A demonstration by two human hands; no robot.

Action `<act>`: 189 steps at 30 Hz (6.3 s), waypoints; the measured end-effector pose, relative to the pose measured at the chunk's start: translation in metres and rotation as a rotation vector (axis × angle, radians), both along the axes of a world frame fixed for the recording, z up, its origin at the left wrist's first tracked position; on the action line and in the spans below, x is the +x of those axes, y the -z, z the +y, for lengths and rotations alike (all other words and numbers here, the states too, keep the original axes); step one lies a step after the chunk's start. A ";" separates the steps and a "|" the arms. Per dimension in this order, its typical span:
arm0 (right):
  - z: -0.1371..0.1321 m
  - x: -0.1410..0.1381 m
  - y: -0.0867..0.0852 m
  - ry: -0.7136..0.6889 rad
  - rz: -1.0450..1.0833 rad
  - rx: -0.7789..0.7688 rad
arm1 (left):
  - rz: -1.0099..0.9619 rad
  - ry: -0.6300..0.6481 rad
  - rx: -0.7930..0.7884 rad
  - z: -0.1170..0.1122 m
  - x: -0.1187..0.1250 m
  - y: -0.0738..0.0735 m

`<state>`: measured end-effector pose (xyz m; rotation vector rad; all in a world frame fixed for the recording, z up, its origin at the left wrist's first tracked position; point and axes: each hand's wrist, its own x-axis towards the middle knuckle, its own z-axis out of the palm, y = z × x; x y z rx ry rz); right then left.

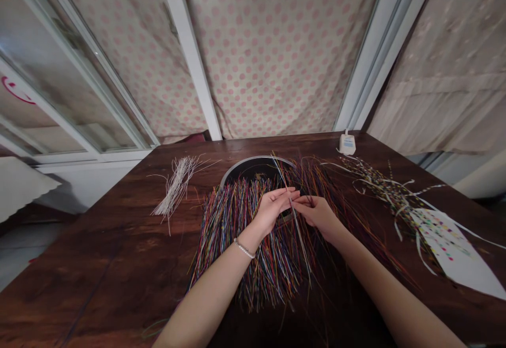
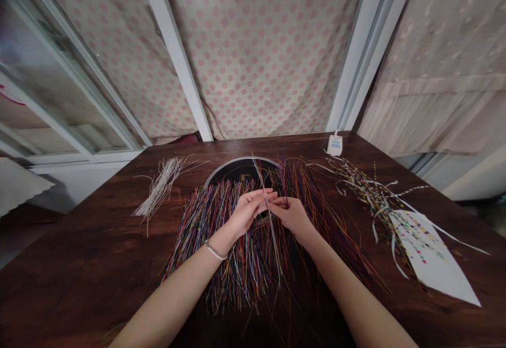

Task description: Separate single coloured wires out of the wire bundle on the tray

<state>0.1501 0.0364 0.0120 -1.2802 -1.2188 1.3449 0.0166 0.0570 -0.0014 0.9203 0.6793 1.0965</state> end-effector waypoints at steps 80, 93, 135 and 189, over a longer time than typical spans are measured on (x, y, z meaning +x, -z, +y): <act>0.002 0.007 -0.004 -0.038 0.077 -0.100 | 0.113 -0.038 0.031 -0.002 0.004 0.003; 0.007 0.009 0.009 0.073 -0.207 0.211 | 0.098 -0.073 0.034 -0.002 0.005 0.004; 0.010 0.019 0.000 0.201 0.107 0.054 | 0.088 -0.058 0.016 -0.001 0.003 0.007; 0.005 0.004 0.018 -0.366 0.672 -0.286 | -0.221 0.200 0.064 -0.006 0.001 -0.006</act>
